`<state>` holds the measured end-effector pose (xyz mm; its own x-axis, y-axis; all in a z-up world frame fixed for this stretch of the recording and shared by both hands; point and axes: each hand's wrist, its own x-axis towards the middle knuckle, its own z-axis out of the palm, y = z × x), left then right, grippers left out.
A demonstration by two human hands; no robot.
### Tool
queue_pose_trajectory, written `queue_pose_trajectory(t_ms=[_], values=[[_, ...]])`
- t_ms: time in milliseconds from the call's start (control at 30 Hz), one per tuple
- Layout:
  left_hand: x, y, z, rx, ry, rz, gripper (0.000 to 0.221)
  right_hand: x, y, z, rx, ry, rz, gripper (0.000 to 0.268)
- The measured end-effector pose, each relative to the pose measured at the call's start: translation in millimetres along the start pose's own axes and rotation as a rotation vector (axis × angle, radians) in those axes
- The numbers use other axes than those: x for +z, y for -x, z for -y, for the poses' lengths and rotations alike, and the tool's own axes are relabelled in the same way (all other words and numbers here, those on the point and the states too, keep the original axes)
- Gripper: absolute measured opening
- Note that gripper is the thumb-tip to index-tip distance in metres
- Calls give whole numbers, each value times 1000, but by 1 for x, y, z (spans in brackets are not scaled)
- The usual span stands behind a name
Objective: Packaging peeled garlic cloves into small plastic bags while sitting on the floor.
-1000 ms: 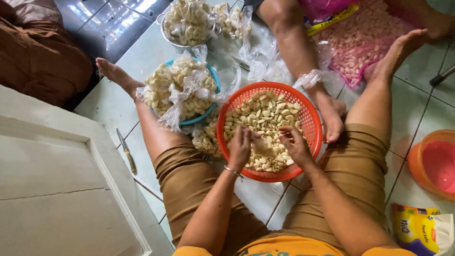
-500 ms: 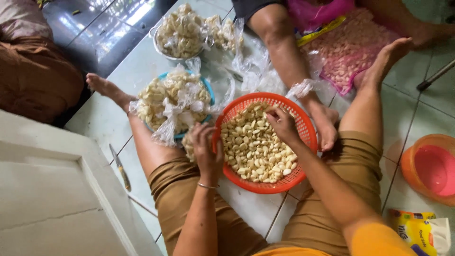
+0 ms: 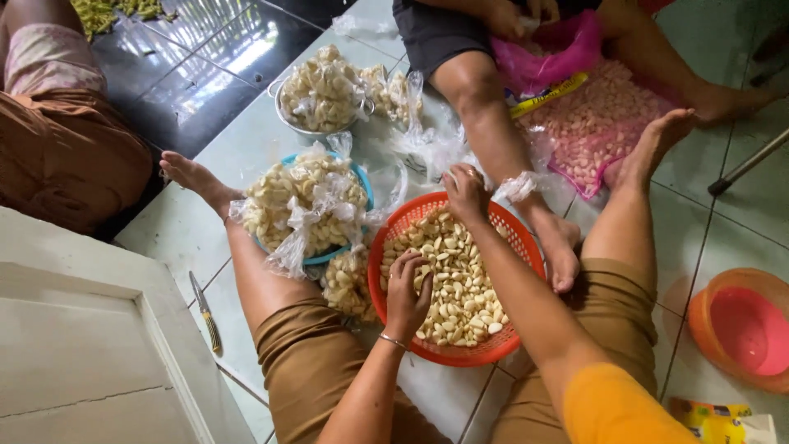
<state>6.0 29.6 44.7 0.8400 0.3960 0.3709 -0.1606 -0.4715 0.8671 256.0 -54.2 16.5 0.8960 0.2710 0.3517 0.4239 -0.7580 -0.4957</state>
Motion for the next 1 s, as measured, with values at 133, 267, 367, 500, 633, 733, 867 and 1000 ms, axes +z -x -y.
queue_pose_trajectory(t_ms=[133, 267, 367, 500, 633, 733, 867, 1000], values=[[3, -4, 3, 99, -2, -59, 34, -60, 55, 4, -394, 137, -338, 18], [12, 9, -5, 236, -105, -58, 72, -120, 167, 11, -510, -202, -171, 18], [22, 16, -10, 402, -196, 14, 67, -154, 227, 12, -432, -435, -62, 28], [23, 26, -24, 325, -227, 279, 22, -223, 257, 21, 102, -711, 258, 39], [23, 25, -20, 340, -130, 273, 18, -249, 225, 15, 243, -1000, 134, 42], [21, 30, -1, 199, 86, 243, 31, -258, 197, 22, 318, -995, -79, 40], [-4, 15, -4, 148, 11, 217, 28, -281, 160, 60, 193, -1191, -163, 37], [-25, -5, -14, 153, -141, 240, 25, -270, 141, 20, 167, -1208, -405, 31]])
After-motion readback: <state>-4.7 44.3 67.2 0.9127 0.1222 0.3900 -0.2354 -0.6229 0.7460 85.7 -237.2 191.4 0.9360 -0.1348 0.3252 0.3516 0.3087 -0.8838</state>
